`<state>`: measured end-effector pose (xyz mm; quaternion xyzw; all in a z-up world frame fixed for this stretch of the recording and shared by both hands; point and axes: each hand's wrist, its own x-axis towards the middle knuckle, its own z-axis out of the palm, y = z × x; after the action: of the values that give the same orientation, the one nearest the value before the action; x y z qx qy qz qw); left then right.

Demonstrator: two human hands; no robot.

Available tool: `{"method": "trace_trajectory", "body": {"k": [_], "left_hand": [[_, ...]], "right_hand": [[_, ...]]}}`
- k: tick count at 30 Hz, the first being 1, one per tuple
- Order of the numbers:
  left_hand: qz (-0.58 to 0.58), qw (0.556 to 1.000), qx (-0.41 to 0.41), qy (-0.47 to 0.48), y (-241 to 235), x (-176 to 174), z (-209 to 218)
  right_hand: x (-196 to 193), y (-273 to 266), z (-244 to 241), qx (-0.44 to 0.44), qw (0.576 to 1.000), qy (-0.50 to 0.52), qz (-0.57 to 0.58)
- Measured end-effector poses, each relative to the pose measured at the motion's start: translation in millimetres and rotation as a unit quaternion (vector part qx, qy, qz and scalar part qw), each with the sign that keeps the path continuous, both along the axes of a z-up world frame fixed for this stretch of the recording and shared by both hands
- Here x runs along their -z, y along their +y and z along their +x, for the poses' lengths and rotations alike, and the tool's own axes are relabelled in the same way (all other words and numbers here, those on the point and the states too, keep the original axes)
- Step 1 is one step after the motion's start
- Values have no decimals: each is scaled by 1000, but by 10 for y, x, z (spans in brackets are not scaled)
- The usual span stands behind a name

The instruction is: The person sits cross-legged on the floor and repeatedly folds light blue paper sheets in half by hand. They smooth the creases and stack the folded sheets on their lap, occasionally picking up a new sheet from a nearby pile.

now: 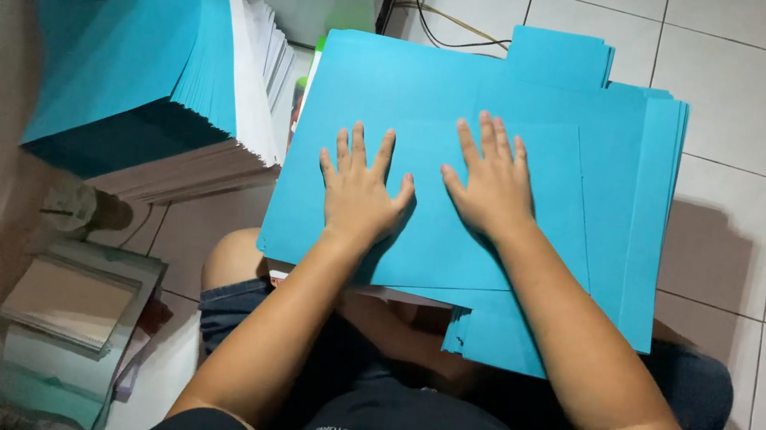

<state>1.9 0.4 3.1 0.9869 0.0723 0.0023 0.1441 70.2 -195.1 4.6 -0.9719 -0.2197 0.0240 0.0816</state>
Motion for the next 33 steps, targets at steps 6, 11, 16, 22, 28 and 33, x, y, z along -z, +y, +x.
{"method": "trace_trajectory", "body": {"k": [6, 11, 16, 22, 28, 33], "left_hand": [[9, 999, -25, 21, -18, 27, -44], [46, 996, -58, 49, -108, 131, 251], [29, 998, 56, -25, -177, 14, 216], [17, 986, 164, -22, -163, 70, 287], [-4, 998, 57, -20, 33, 51, 193], [25, 980, 193, -33, 180, 23, -463]], "right_hand": [[190, -1000, -79, 104, 994, -12, -2], [185, -1325, -663, 106, 994, 22, -17], [190, -1237, -593, 106, 993, 46, -37], [140, -6, -234, -36, 999, -1, -40], [68, -371, 106, 19, 1000, 5, -20], [100, -1064, -484, 153, 988, -10, -8]]}}
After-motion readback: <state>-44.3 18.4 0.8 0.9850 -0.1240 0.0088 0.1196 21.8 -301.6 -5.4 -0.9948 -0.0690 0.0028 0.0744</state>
